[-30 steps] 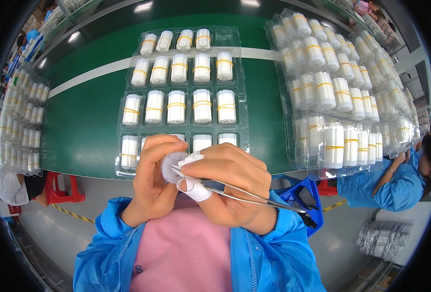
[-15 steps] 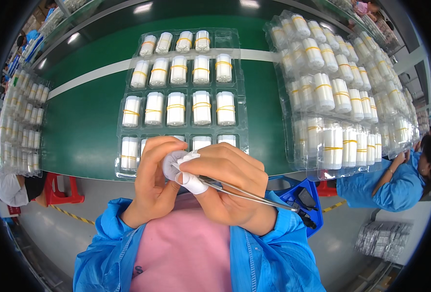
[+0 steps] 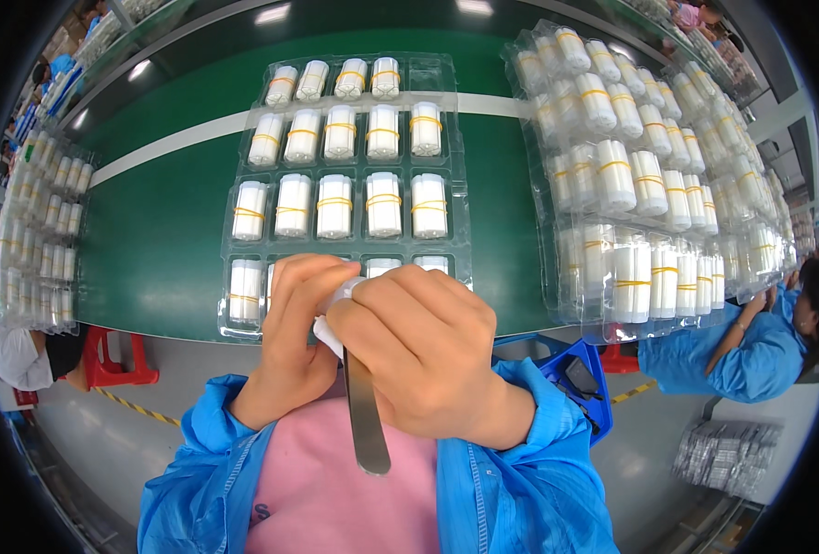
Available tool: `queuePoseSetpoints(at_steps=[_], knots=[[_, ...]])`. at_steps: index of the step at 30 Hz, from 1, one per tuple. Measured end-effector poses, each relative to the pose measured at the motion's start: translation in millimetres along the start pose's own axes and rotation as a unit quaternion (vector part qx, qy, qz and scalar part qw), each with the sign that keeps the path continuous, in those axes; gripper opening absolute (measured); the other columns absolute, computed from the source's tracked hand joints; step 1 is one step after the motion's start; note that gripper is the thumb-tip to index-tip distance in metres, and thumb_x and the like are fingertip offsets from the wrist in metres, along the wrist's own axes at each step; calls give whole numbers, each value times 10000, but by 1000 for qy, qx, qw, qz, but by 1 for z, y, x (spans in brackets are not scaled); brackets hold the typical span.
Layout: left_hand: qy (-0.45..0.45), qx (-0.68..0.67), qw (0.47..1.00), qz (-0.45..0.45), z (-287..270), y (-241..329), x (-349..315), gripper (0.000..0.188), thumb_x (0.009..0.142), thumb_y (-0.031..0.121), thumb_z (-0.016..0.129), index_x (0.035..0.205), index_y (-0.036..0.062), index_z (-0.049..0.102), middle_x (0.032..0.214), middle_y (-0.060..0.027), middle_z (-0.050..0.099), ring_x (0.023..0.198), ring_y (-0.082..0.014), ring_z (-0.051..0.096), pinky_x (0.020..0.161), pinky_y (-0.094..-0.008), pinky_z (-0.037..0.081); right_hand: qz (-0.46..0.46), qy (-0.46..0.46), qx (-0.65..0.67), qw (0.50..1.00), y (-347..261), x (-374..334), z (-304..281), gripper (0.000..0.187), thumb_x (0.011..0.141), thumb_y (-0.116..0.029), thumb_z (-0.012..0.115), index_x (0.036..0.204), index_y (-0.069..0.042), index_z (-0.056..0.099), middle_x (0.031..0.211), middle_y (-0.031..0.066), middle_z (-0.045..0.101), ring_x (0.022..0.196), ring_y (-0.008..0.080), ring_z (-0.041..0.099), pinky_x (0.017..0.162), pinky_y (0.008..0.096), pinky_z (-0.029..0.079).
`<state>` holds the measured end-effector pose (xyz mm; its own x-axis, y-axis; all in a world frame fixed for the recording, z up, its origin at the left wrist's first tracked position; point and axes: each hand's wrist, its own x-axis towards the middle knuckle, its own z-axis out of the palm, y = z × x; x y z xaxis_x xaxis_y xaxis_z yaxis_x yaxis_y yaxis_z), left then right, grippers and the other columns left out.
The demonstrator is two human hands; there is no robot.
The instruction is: Assembling small components into cylindrical holders at a production line station using tweezers.
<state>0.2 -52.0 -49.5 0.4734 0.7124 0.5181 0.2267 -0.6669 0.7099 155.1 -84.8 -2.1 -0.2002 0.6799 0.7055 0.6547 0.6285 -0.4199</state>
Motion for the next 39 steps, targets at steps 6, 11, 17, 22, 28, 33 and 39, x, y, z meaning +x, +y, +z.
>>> queuePoseSetpoints(at_steps=[6, 11, 17, 22, 28, 33, 39], knots=[[48, -169, 982, -65, -1, -1, -5, 532, 675, -138, 592, 1181, -1, 500, 1112, -165, 498, 983, -297, 511, 814, -340, 429, 98, 86, 209, 969, 7, -5, -2, 186, 684, -39, 736, 852, -5, 666, 793, 110, 660, 660, 238, 620, 571, 296, 483], [43, -253, 962, -95, -2, 6, -3, 479, 752, -99, 601, 1207, -4, 483, 1120, -155, 514, 1008, -228, 547, 803, -290, 454, 99, 92, 226, 965, 5, -10, -3, 200, 691, -61, 752, 865, -12, 664, 809, 113, 662, 666, 245, 624, 564, 302, 490], [28, -240, 964, -109, -2, 7, -3, 499, 733, -90, 642, 1196, -9, 472, 1117, -151, 533, 993, -210, 570, 801, -285, 468, 111, 88, 231, 963, 2, -11, 1, 192, 691, -53, 750, 858, -21, 663, 796, 117, 654, 665, 243, 627, 564, 301, 494], [46, -295, 951, -79, 6, -1, -9, 479, 717, -80, 680, 1117, 7, 433, 1092, -154, 536, 986, -198, 570, 811, -298, 474, 103, 80, 234, 963, 6, -11, 4, 192, 687, -22, 729, 864, -7, 656, 792, 131, 657, 666, 238, 630, 574, 289, 494], [0, -339, 936, -93, 8, 2, -12, 484, 711, -62, 700, 1093, 28, 416, 1070, -156, 538, 948, -198, 558, 812, -305, 456, 121, 103, 280, 947, 12, -16, 6, 171, 695, -11, 713, 855, 9, 654, 796, 132, 665, 677, 215, 635, 588, 284, 496], [-7, -326, 944, -55, 6, 0, -9, 475, 700, -50, 708, 1094, 23, 454, 1059, -144, 543, 911, -217, 544, 797, -312, 435, 109, 96, 293, 945, 13, -15, 3, 166, 702, -21, 717, 853, 9, 655, 792, 126, 664, 676, 215, 633, 588, 285, 495], [0, -317, 947, -57, 5, -1, -9, 435, 705, -37, 694, 1086, 16, 491, 1024, -133, 561, 902, -221, 541, 761, -304, 430, 82, 78, 261, 959, 12, -13, 0, 175, 691, -49, 740, 845, -12, 667, 776, 106, 655, 669, 237, 628, 588, 298, 491]])
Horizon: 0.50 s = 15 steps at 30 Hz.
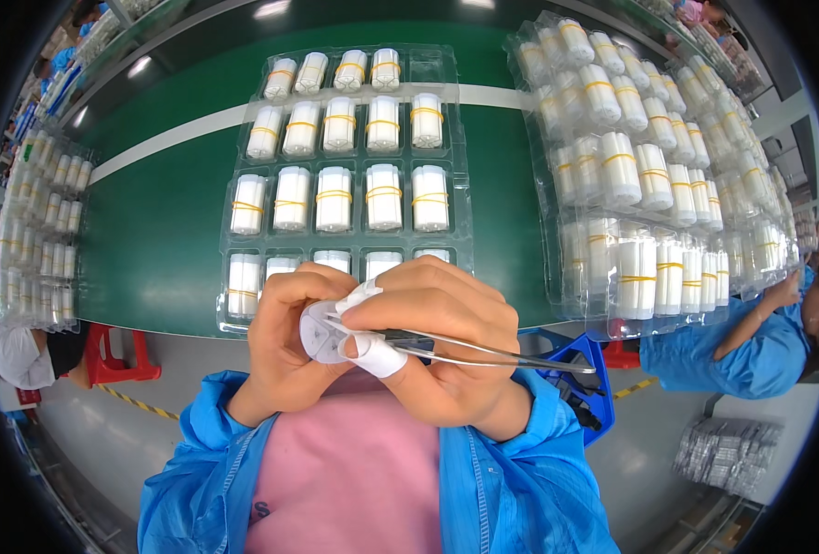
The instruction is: Assembling small components into cylindrical holders at a production line station using tweezers.
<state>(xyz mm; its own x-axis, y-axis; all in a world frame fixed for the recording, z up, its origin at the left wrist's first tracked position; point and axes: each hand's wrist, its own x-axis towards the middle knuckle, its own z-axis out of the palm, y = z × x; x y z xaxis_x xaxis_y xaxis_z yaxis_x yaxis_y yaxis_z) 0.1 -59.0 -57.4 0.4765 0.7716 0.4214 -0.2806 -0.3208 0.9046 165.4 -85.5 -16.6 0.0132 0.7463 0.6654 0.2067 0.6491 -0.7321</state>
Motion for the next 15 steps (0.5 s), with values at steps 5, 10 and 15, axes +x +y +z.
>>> queuePoseSetpoints(at_steps=[5, 10, 15], knots=[[0, 12, 1000, 6, -1, -1, 1, 429, 694, -46, 686, 1077, 16, 504, 1010, -134, 568, 892, -225, 541, 744, -305, 432, 12, -7, -11, 1000, -3, 0, 1, 157, 693, -41, 734, 835, -21, 669, 771, 103, 652, 665, 246, 624, 590, 302, 490], [12, 24, 1000, 5, 1, 0, 0, 430, 692, -53, 681, 1079, 13, 505, 1014, -135, 569, 891, -231, 544, 744, -308, 436, 16, -3, -25, 1000, -4, 0, 2, 150, 693, -33, 731, 828, -25, 667, 774, 105, 654, 666, 248, 624, 589, 304, 492], [15, 18, 1000, 7, 2, 1, 0, 437, 687, -62, 671, 1084, 10, 503, 1019, -141, 567, 903, -243, 547, 743, -316, 444, 12, 5, -22, 1000, -4, -2, 2, 166, 688, -36, 735, 838, -23, 663, 776, 106, 655, 670, 251, 629, 586, 306, 495]])
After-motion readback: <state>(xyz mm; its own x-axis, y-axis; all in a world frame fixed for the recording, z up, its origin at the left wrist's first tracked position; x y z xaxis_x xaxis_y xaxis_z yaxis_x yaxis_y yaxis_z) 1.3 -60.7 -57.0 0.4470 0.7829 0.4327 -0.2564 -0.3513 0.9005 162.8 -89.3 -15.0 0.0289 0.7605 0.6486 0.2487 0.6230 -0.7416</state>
